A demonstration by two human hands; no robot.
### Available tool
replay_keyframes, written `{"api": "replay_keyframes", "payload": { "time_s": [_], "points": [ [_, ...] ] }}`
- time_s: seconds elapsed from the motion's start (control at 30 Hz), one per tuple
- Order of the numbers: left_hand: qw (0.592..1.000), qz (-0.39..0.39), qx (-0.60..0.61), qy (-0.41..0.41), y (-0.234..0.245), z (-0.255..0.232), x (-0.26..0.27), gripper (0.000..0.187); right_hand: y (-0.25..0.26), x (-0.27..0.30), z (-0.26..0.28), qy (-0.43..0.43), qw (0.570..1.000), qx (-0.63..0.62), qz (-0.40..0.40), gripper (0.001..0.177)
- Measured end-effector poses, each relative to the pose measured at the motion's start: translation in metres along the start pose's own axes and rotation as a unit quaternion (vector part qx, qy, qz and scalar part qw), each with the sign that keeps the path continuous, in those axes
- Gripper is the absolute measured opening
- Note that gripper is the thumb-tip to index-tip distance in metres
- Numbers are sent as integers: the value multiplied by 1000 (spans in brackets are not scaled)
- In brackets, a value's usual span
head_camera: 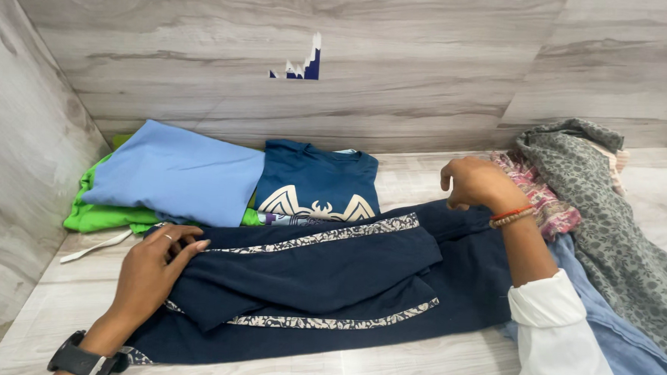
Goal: The person folds several garments one by one on a wooden surface. They handle a dark blue top, a patterned red and beige top, and a grey patterned top, smoothing and folding each into a neat stack.
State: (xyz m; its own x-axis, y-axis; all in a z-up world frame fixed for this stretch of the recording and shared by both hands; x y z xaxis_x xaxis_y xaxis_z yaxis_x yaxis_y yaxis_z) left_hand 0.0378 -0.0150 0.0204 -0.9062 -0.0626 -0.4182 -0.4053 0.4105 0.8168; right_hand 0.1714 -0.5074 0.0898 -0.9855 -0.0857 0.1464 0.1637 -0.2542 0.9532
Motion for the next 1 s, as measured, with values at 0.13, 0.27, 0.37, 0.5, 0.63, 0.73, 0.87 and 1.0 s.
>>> {"api": "replay_keyframes", "payload": {
  "time_s": [0.13,0.27,0.37,0.5,0.63,0.73,0.87,1.0],
  "points": [
    [981,-131,-113,-92,30,-39,12,36,31,16,-16,-5,998,-4,-61,41],
    [990,-54,-43,-126,9,-102,27,46,49,26,-36,-11,996,-32,-80,48],
    [968,60,10,-243,-26,-168,41,66,54,27,-50,-2,996,-34,-82,49],
    [911,84,27,-404,-68,-255,54,92,64,32,-68,4,993,-71,-90,42],
    [903,100,83,-409,-127,-323,31,96,73,38,-77,26,987,-128,-98,40],
    [932,83,91,-341,-180,-358,-9,99,76,40,-82,29,985,-139,-102,42],
    [972,105,48,-204,-247,-374,-74,90,81,36,-90,20,984,-142,-103,42],
    [965,233,64,-99,-295,-372,-124,52,77,21,-100,36,989,-114,-93,40]
  ]
}}
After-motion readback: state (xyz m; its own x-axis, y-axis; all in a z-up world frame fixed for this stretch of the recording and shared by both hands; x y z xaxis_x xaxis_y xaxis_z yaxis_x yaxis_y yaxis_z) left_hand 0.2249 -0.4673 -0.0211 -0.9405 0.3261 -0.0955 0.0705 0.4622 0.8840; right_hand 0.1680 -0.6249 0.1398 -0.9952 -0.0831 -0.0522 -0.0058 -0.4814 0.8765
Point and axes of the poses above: each hand's wrist, its own x-axis away from the middle knuckle, its own y-axis out of the back of the hand, z = x × y, the point moved 5 cm from there along -x, towards the middle knuckle, and after that the axes turned 13 degrees about -x, right-handed, at the moved point
